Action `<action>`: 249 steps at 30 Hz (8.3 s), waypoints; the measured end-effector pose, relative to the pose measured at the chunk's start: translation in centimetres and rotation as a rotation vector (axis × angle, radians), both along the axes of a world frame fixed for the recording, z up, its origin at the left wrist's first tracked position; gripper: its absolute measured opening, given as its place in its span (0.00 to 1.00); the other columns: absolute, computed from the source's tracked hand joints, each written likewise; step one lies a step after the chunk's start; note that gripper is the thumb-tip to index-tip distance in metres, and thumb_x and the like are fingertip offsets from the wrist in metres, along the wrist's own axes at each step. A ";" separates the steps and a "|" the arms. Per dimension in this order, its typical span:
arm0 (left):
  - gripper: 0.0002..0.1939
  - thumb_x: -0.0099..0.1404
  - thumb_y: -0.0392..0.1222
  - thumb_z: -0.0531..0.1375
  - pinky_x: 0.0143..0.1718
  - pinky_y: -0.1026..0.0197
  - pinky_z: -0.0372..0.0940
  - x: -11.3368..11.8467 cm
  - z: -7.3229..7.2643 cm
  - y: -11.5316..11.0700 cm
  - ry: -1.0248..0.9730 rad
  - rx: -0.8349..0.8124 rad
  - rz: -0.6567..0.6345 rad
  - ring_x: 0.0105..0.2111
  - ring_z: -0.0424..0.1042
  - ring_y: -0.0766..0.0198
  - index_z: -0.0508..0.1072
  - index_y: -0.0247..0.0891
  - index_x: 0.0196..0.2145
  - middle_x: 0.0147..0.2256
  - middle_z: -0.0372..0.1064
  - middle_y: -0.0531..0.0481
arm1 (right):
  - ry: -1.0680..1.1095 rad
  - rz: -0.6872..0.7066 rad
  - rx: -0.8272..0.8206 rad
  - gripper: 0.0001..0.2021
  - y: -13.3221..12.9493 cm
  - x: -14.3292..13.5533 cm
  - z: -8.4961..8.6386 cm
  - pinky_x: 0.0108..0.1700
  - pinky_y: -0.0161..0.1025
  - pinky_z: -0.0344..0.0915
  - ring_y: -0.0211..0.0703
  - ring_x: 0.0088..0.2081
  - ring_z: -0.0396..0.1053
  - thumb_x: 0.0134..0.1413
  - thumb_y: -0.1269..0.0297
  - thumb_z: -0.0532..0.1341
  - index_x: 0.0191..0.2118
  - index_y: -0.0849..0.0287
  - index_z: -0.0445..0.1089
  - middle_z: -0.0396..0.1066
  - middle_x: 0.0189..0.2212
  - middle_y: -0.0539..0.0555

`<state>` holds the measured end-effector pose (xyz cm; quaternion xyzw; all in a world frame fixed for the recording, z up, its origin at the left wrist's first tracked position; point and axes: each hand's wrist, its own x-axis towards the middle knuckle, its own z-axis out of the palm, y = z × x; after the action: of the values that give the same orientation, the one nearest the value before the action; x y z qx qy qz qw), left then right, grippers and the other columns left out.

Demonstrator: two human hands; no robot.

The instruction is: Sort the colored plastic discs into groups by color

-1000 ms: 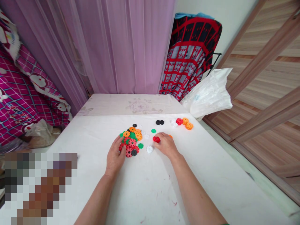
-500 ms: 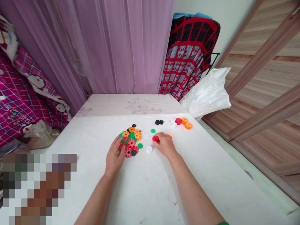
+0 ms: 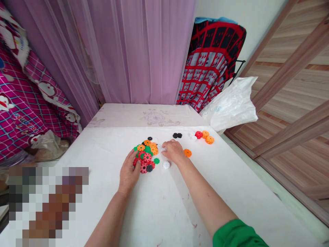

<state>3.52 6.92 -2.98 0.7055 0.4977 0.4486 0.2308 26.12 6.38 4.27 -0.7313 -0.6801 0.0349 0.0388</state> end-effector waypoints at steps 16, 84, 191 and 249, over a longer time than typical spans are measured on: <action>0.21 0.64 0.42 0.55 0.61 0.50 0.61 0.1 0.4 -0.2 -0.009 -0.016 -0.015 0.59 0.66 0.56 0.70 0.43 0.55 0.60 0.65 0.46 | 0.247 -0.062 -0.003 0.12 -4.7 0.4 2.0 0.41 0.35 0.57 0.42 0.42 0.69 0.49 0.66 0.63 0.42 0.52 0.72 0.74 0.38 0.50; 0.21 0.65 0.41 0.54 0.61 0.50 0.60 -0.1 -0.1 0.1 -0.068 -0.050 -0.016 0.60 0.64 0.57 0.70 0.42 0.55 0.61 0.63 0.44 | 0.233 -0.025 0.042 0.10 -6.1 -0.3 0.8 0.48 0.38 0.61 0.44 0.47 0.69 0.55 0.68 0.59 0.41 0.54 0.75 0.75 0.44 0.52; 0.19 0.64 0.39 0.54 0.63 0.40 0.53 0.1 0.9 -0.5 0.116 0.047 -0.126 0.60 0.64 0.53 0.74 0.45 0.51 0.58 0.68 0.45 | 0.089 0.285 0.020 0.14 -0.1 -2.2 0.7 0.48 0.37 0.62 0.43 0.48 0.68 0.57 0.69 0.58 0.45 0.49 0.76 0.74 0.45 0.51; 0.14 0.63 0.36 0.52 0.62 0.47 0.57 -1.5 0.1 1.1 -0.420 -0.041 0.224 0.60 0.63 0.57 0.75 0.43 0.42 0.58 0.65 0.45 | 0.137 0.198 0.050 0.12 -0.7 -2.5 1.6 0.46 0.35 0.62 0.40 0.47 0.70 0.59 0.65 0.56 0.44 0.50 0.75 0.75 0.45 0.50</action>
<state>1.98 8.02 -2.84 0.5322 0.5230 0.5981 0.2925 23.64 5.63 5.87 -0.6550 -0.7455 0.0714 0.1000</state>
